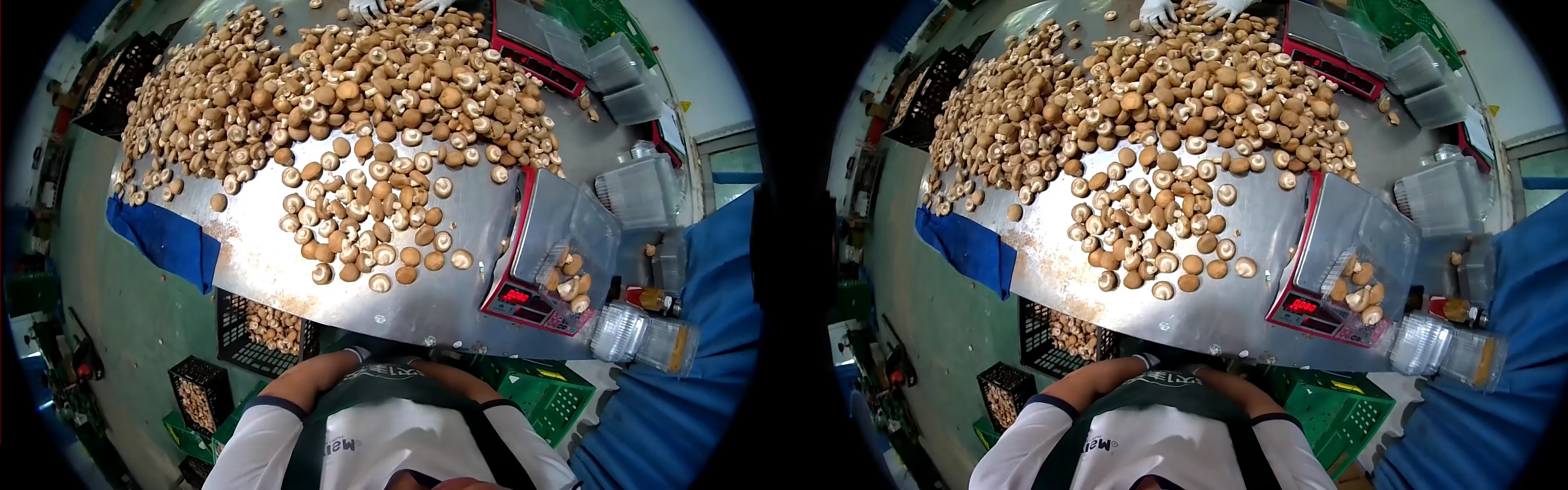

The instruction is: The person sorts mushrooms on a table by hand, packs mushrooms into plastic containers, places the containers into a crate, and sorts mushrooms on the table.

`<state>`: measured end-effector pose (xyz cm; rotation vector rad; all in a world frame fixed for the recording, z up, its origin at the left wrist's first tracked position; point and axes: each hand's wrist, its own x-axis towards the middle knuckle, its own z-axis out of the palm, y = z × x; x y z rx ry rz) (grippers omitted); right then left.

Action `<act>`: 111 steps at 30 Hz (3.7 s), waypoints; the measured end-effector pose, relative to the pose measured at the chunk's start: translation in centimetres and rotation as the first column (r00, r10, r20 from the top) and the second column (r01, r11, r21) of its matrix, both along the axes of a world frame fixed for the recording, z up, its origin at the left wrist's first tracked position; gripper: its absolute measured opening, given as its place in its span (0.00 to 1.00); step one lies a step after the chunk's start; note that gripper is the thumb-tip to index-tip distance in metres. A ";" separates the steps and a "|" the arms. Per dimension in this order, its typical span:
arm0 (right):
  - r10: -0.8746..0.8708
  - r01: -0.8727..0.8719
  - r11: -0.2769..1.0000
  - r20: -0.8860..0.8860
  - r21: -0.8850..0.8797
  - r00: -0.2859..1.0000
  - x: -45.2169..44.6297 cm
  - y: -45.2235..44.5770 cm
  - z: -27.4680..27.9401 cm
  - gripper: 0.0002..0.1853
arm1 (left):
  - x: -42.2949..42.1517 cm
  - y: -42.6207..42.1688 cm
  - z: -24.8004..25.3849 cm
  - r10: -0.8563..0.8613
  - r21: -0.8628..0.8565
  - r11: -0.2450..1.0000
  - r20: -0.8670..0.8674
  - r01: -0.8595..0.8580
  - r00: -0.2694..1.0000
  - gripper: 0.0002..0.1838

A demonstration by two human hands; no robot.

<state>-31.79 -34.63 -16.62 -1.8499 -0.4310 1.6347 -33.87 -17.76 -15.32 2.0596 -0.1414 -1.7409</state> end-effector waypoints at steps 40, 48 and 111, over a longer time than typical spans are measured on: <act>0.253 -0.299 0.952 0.375 0.068 0.892 8.0 -3.4 16.3 0.18 | 7.4 6.0 15.1 -0.191 -0.299 0.882 0.478 0.363 0.857 0.15; -0.448 0.405 0.893 0.305 0.195 0.840 10.6 -3.7 20.2 0.19 | 9.3 11.7 22.1 0.728 -0.511 -0.334 -0.673 -0.792 0.128 0.17; -0.641 0.733 0.628 0.708 0.262 0.296 15.8 -4.7 15.0 0.62 | 14.6 10.7 16.0 0.255 -0.208 0.954 0.941 -0.217 0.222 0.60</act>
